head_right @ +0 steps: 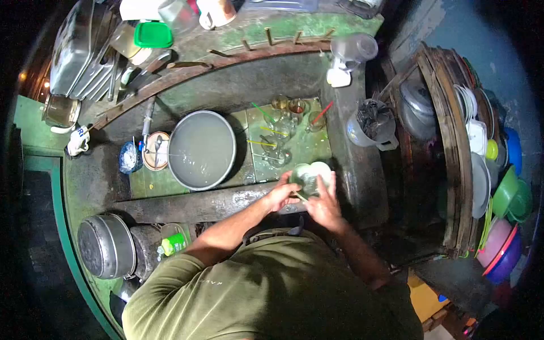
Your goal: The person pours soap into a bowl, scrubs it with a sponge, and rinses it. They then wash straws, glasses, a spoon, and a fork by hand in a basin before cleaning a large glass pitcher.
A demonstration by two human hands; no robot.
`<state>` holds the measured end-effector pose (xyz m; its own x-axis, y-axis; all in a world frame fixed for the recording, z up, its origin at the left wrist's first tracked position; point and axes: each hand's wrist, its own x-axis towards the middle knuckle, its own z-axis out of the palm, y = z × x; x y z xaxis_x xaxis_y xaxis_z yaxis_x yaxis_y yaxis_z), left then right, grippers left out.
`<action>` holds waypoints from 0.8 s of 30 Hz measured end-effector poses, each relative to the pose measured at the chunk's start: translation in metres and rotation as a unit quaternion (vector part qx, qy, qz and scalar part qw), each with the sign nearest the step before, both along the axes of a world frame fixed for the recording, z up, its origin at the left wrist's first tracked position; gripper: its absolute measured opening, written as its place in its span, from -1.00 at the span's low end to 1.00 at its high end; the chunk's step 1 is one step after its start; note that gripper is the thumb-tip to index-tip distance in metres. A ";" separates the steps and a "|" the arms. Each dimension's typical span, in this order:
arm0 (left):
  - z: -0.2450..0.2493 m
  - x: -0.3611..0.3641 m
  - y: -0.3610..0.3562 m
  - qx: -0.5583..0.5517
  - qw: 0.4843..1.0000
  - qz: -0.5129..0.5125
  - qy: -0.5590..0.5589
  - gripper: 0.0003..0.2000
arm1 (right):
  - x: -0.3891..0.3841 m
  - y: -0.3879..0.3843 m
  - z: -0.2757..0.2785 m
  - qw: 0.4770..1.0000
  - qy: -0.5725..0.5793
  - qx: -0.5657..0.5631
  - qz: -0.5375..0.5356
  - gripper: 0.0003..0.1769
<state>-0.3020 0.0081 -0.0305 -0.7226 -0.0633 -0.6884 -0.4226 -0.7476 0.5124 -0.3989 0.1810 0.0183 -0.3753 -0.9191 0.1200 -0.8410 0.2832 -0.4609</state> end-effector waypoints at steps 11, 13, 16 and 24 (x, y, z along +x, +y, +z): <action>-0.057 0.027 -0.082 -0.329 0.921 0.141 -0.156 -0.65 | -0.060 0.023 0.055 0.998 -0.029 -0.053 -0.036 -0.61; -0.072 0.015 -0.096 -0.360 0.902 0.189 -0.144 -0.29 | -0.064 -0.002 0.040 0.984 -0.149 -0.075 -0.063 -0.68; -0.133 -0.021 -0.127 -0.510 0.834 0.184 -0.100 -0.34 | -0.083 -0.060 0.033 0.981 -0.189 0.030 0.019 -0.72; -0.064 -0.046 -0.149 -0.471 0.768 0.425 0.087 -0.78 | -0.099 -0.246 -0.065 0.973 -0.216 0.086 0.001 -0.71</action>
